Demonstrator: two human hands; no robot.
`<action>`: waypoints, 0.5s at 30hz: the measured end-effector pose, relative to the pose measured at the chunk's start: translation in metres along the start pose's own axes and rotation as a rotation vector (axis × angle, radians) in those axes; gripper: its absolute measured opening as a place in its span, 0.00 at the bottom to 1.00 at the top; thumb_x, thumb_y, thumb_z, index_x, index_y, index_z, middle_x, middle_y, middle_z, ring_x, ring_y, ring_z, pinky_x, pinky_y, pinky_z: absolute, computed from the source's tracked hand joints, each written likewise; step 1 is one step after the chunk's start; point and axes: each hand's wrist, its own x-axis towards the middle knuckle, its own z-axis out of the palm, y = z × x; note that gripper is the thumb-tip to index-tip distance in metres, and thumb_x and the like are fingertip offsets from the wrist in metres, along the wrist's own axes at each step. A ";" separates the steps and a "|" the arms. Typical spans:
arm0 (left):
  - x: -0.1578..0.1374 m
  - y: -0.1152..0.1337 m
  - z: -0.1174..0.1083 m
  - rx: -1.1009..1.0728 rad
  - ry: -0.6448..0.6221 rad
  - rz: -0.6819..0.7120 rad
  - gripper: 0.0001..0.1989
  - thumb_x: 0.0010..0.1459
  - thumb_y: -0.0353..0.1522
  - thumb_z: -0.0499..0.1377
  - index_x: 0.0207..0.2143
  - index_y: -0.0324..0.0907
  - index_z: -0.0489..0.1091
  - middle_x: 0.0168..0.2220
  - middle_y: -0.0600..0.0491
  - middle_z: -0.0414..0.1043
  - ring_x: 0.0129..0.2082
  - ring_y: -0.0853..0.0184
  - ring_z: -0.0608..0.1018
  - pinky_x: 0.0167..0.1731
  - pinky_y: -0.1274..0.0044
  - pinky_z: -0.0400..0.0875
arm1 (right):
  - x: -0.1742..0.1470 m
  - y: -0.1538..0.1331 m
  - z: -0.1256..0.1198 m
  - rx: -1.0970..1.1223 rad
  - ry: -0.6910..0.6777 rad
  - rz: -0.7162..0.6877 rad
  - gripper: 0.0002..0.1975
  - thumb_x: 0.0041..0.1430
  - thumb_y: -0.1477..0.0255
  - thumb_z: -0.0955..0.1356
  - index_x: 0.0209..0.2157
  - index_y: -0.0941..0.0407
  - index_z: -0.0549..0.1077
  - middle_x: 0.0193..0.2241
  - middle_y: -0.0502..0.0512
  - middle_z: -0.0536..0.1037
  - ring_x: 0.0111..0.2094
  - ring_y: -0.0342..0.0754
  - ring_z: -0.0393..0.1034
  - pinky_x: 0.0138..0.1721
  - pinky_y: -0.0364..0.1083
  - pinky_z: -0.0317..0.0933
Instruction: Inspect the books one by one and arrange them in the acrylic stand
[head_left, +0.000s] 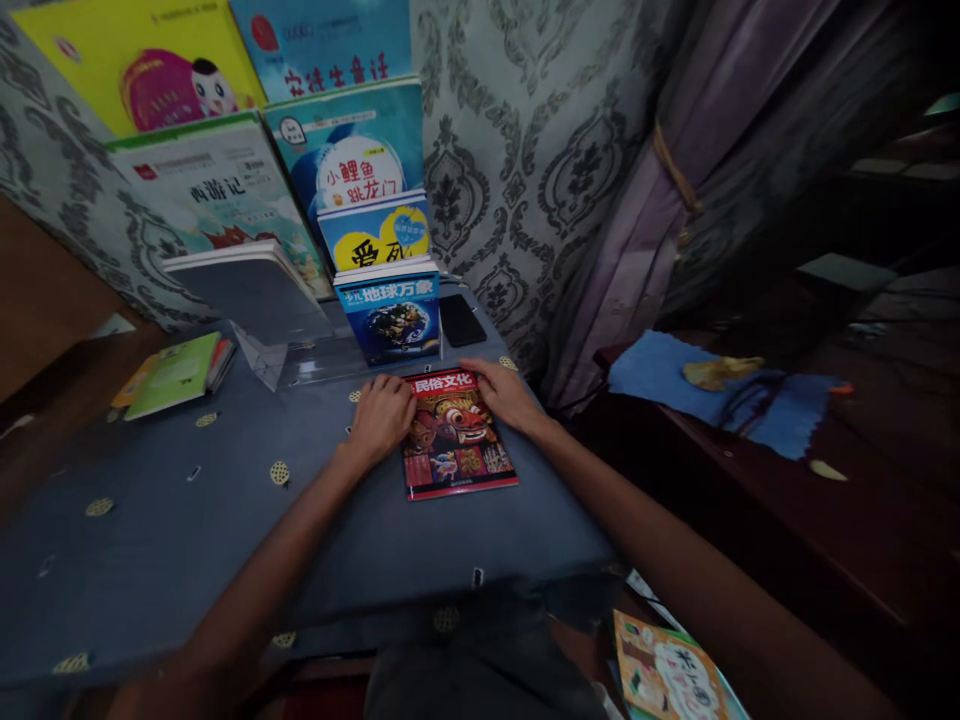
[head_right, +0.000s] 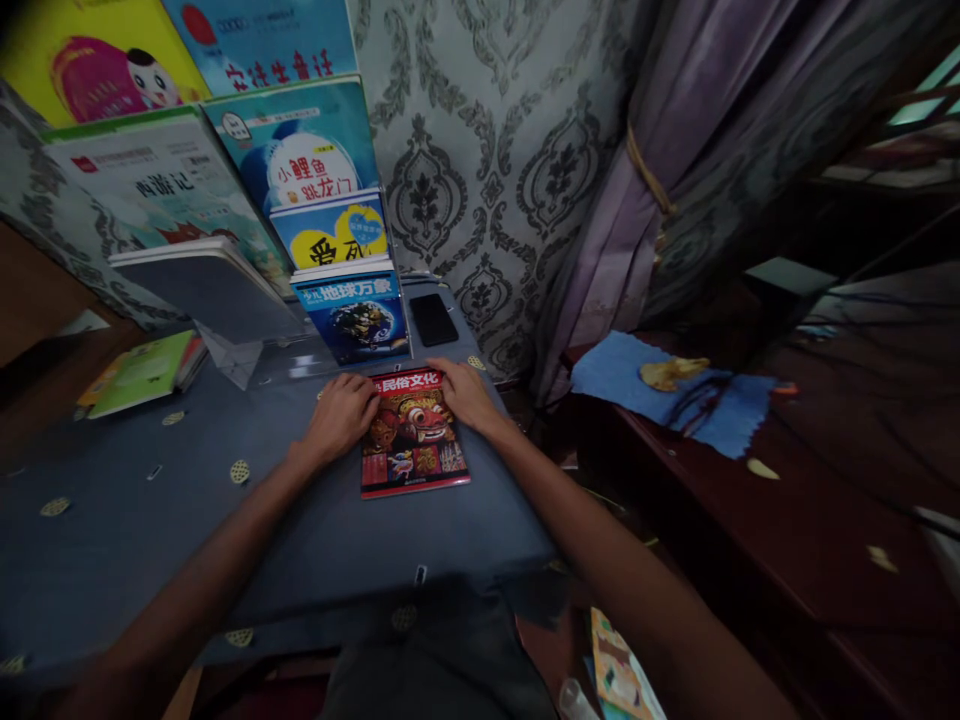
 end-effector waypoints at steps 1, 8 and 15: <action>0.008 0.003 -0.002 -0.021 -0.014 0.019 0.14 0.70 0.33 0.49 0.43 0.40 0.74 0.47 0.42 0.77 0.50 0.54 0.75 0.53 0.60 0.70 | 0.000 0.001 0.000 0.003 0.003 0.004 0.27 0.60 0.80 0.59 0.58 0.54 0.73 0.54 0.55 0.80 0.53 0.52 0.74 0.57 0.54 0.65; 0.056 0.027 0.020 -0.272 -0.040 0.221 0.15 0.67 0.26 0.50 0.50 0.41 0.72 0.52 0.48 0.76 0.53 0.61 0.75 0.58 0.67 0.69 | 0.000 -0.001 -0.001 0.062 -0.004 -0.024 0.28 0.58 0.81 0.59 0.58 0.55 0.73 0.56 0.55 0.79 0.55 0.50 0.73 0.61 0.55 0.64; 0.054 0.026 0.040 -0.336 0.026 0.194 0.16 0.66 0.25 0.51 0.51 0.39 0.73 0.53 0.46 0.77 0.55 0.61 0.75 0.61 0.66 0.65 | -0.008 -0.010 -0.008 0.132 0.001 -0.031 0.29 0.55 0.82 0.59 0.56 0.55 0.75 0.55 0.55 0.80 0.56 0.50 0.73 0.62 0.54 0.63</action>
